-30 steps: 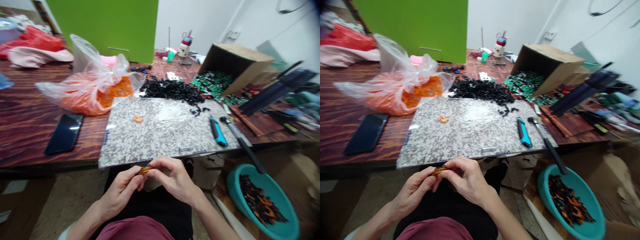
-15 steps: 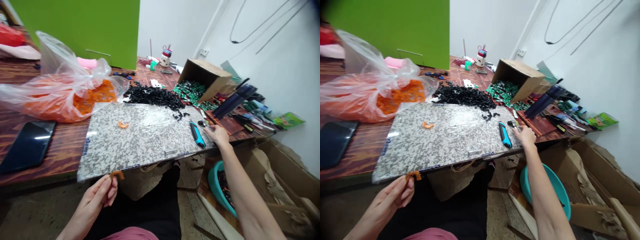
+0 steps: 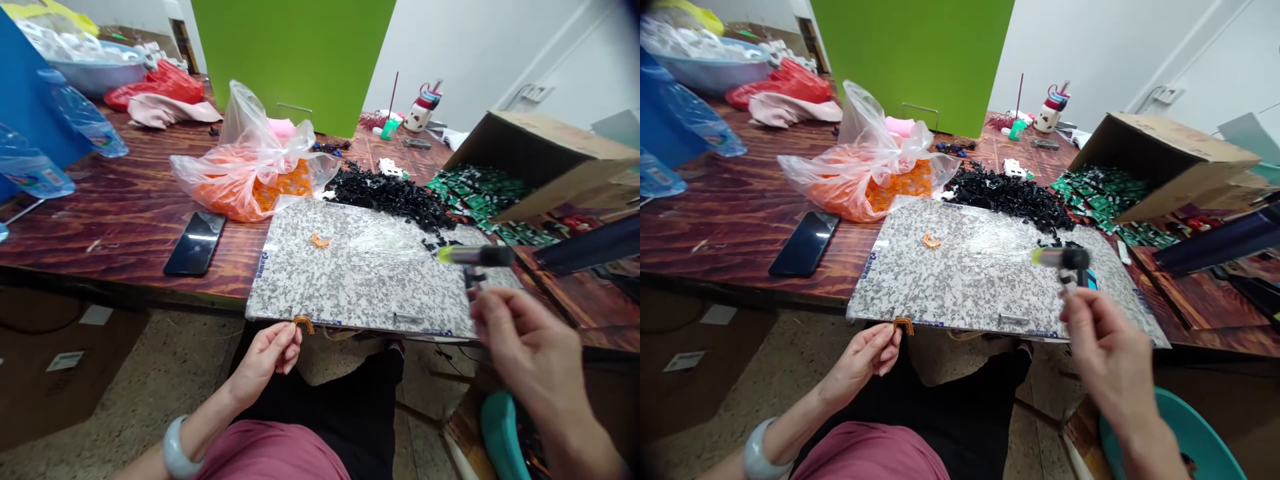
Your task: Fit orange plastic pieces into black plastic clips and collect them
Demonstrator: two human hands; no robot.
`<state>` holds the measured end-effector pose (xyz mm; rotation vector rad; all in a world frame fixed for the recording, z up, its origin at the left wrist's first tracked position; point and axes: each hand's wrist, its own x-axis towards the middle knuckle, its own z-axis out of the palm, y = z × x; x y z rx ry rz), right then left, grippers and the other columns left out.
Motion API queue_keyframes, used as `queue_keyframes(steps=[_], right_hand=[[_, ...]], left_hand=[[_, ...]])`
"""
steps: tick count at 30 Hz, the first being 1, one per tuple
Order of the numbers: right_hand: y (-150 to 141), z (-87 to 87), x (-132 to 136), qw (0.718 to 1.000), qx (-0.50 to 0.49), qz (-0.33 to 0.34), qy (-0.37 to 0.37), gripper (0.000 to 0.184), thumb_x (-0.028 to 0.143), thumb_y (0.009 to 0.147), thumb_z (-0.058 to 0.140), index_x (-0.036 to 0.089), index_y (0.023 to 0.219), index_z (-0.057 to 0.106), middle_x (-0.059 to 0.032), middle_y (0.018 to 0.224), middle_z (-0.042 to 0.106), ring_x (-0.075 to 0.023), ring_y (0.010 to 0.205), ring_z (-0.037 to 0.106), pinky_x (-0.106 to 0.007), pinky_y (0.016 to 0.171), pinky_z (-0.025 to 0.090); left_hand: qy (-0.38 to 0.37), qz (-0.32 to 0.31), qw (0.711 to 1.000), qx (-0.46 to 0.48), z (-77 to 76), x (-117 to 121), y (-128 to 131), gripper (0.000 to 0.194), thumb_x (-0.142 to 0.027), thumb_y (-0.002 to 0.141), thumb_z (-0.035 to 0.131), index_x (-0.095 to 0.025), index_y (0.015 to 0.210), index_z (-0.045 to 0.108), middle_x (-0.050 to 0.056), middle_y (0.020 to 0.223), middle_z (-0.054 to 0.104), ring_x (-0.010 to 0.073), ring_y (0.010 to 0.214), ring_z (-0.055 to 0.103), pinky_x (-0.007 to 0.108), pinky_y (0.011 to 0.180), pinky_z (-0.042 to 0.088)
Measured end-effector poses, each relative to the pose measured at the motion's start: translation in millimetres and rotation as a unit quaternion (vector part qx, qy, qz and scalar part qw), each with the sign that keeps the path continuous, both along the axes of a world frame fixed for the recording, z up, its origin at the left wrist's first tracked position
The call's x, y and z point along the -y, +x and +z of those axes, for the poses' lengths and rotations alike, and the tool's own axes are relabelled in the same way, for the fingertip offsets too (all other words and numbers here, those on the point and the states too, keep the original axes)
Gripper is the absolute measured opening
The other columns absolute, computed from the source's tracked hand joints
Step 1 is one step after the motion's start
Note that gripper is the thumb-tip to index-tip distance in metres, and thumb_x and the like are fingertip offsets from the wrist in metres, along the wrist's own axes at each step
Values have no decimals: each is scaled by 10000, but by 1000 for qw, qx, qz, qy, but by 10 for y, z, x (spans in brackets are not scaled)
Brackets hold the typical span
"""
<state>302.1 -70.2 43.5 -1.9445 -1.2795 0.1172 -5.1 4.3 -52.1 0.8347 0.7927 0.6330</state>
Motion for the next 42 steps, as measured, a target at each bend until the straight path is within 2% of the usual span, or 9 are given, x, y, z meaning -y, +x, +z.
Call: queue_keyframes(steps=[5,10,13,16,22,28,34,40,42], right_hand=[[-940,-15,8,974,-21,225,-11,134,215,892,497,220,998,580,0,686,589,-120,559,553,-208,522,453],[-1197,-265,-76,951,-42,301,-52,133,175,923,430,192,946,560,-24,757,604,-121,625,561,-205,590,455],[-1242,-369,-127,947,-35,306,-86,157,185,934,406,181,959,561,-37,766,604,-132,623,560,-227,584,441],[-1246,-306,-116,949,-22,304,-82,157,173,927,414,188,956,568,-33,749,607,-132,609,565,-225,574,445],[-1205,-67,120,972,23,227,57,272,133,870,510,237,1117,555,-47,813,642,-150,610,588,-234,581,484],[-1279,-353,-23,959,-8,279,-51,193,160,916,439,195,1010,604,-20,684,602,-128,547,570,-203,525,470],[-1272,-264,-68,963,-8,268,-12,179,167,914,455,173,1011,606,-14,681,584,-116,571,570,-183,570,476],[-1281,-428,-133,957,1,289,-23,145,143,913,472,173,1003,582,-32,786,633,-110,650,608,-175,613,480],[-1287,-392,-141,956,11,294,-12,155,131,908,476,179,1011,582,-33,801,643,-110,654,618,-176,619,486]], left_hand=[[-12,-11,1000,15,-26,-24,-10,338,-465,844,553,-143,744,523,-86,534,373,41,414,319,208,436,157],[-11,-19,999,24,-43,-40,-13,352,-478,829,565,-144,730,519,-89,521,368,43,397,315,208,422,148],[-9,-22,999,28,-53,-41,-8,354,-478,830,564,-144,723,521,-89,521,367,42,393,313,208,420,153],[-9,-17,999,35,-66,-34,-6,352,-476,835,560,-144,725,523,-89,524,365,42,394,318,208,418,158],[-27,-10,998,55,-64,-19,-4,343,-465,841,562,-141,735,521,-88,527,377,38,402,318,201,417,154],[-31,-8,998,55,-62,-19,-7,331,-453,855,550,-144,742,520,-85,536,383,38,405,322,208,420,147],[-51,-31,996,70,-32,-27,-48,324,-447,860,551,-134,776,535,-69,585,411,43,453,356,216,459,172],[-77,-46,990,106,15,-57,-96,319,-443,842,551,-127,800,535,-46,623,444,62,499,391,225,490,223],[-66,-47,992,97,8,-60,-97,321,-442,850,543,-124,805,541,-44,624,445,62,495,393,226,482,215]])
